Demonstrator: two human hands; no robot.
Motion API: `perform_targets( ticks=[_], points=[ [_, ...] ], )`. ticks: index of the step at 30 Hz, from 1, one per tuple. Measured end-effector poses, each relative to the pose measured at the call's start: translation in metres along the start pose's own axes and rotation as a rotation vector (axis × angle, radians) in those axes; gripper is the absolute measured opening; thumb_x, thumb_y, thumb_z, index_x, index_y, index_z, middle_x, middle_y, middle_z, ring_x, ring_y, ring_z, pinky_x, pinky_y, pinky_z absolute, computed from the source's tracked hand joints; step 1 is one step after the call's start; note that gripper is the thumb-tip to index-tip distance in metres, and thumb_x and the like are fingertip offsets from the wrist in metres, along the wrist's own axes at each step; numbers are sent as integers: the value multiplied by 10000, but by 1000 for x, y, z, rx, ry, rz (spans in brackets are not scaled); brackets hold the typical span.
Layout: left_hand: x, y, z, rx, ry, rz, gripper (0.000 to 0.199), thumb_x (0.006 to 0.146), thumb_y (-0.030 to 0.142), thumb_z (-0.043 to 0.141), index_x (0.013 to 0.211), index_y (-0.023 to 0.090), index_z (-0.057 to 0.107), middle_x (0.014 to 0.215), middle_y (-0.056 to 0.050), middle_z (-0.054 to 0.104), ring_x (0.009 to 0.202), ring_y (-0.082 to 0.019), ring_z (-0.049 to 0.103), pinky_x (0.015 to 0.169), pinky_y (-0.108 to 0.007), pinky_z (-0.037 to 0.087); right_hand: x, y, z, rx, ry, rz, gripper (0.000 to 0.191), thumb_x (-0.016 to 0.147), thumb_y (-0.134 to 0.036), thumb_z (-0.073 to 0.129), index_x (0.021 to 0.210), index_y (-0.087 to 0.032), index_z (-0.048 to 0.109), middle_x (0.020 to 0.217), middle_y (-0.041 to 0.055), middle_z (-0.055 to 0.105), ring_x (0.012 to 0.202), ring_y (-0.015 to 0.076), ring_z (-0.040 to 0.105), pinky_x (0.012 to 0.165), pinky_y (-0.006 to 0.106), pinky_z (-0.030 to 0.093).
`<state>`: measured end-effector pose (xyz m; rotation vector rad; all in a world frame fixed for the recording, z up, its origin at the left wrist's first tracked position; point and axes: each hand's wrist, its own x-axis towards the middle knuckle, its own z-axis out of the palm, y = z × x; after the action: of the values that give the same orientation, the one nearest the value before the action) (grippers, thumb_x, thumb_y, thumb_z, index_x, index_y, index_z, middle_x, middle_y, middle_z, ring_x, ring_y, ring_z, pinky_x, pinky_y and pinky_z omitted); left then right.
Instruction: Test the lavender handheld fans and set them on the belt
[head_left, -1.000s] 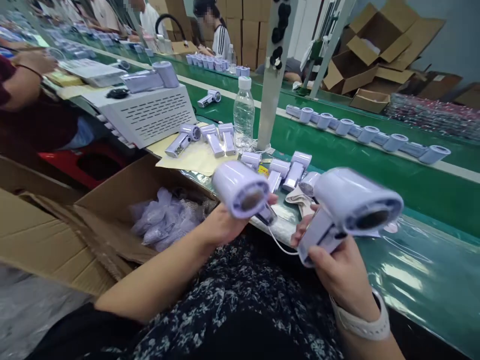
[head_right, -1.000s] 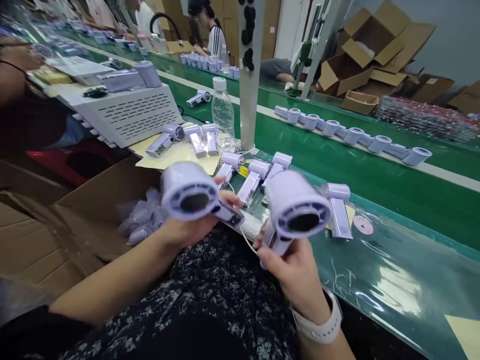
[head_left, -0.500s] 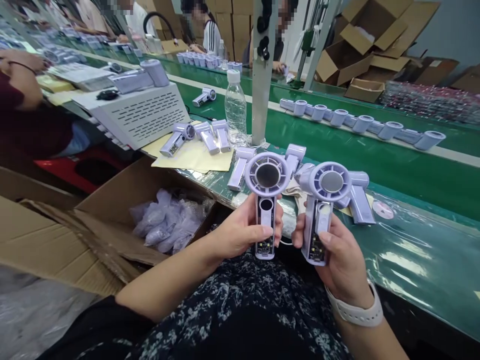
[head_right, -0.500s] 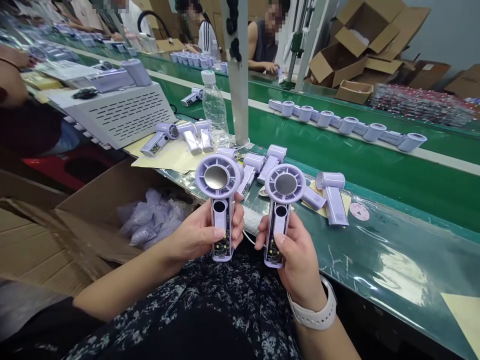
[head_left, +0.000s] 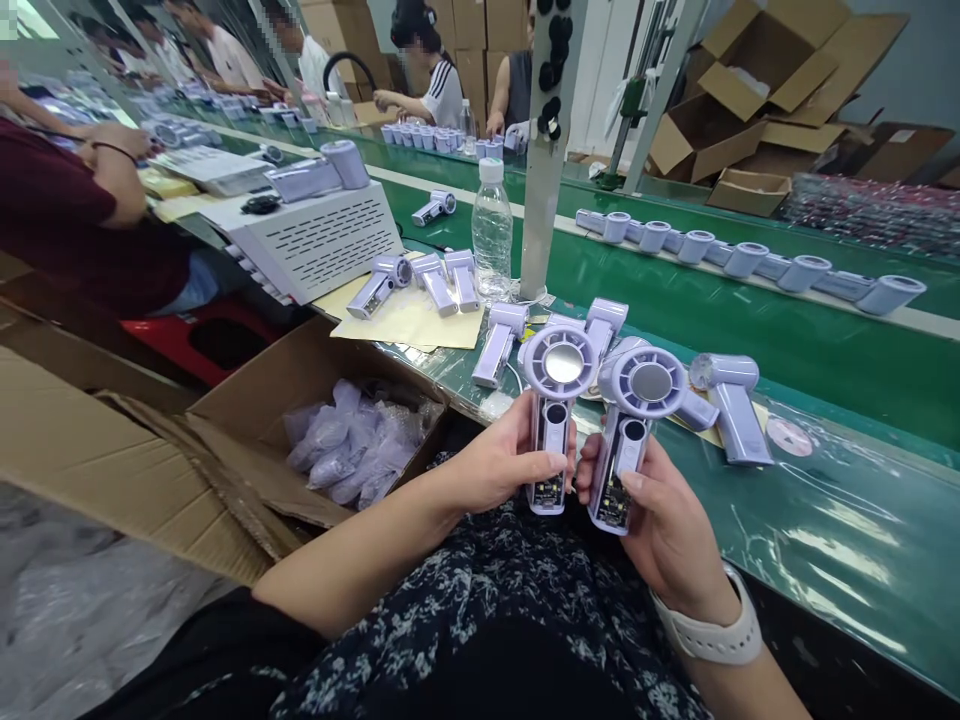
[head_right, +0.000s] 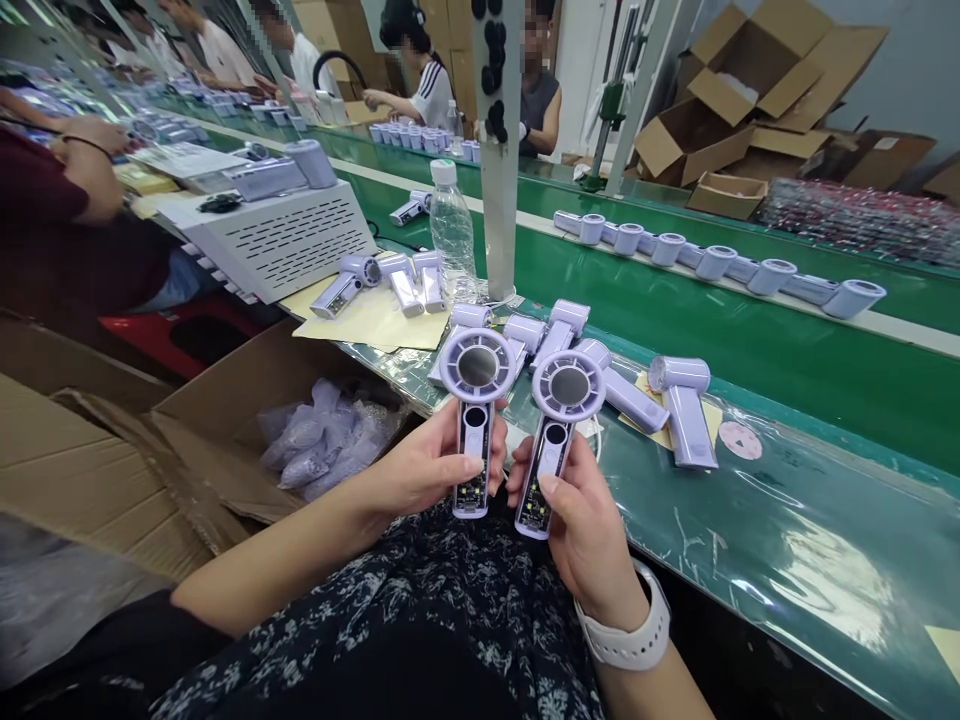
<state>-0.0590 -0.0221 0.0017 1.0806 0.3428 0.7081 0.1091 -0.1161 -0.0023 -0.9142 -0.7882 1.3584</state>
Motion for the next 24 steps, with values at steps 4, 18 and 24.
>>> perform_targets(
  ticks=[4,18,24],
  points=[
    [-1,1,1,-3,-24,-6,510,790,361,838,1116,214,474,952,9,589,737,-126,626,670,-294,507,1,-1,4,-25,30,-20,263,900,-395,707,1091,-220,664,899,46,677,751,179,642,665,289,571],
    [6,-8,-1,-129,124,-12,481,769,400,827,1061,200,502,850,22,596,658,-109,587,580,-262,536,-4,2,-1,-36,47,-55,224,956,-432,654,1031,-221,659,945,31,649,659,133,591,546,252,514],
    [3,-10,-7,-54,23,-16,477,819,435,800,1060,208,456,845,28,603,642,-114,614,568,-266,552,-4,-1,3,-58,64,-86,243,941,-444,683,992,-207,675,905,25,655,618,120,587,508,229,501]
  ],
)
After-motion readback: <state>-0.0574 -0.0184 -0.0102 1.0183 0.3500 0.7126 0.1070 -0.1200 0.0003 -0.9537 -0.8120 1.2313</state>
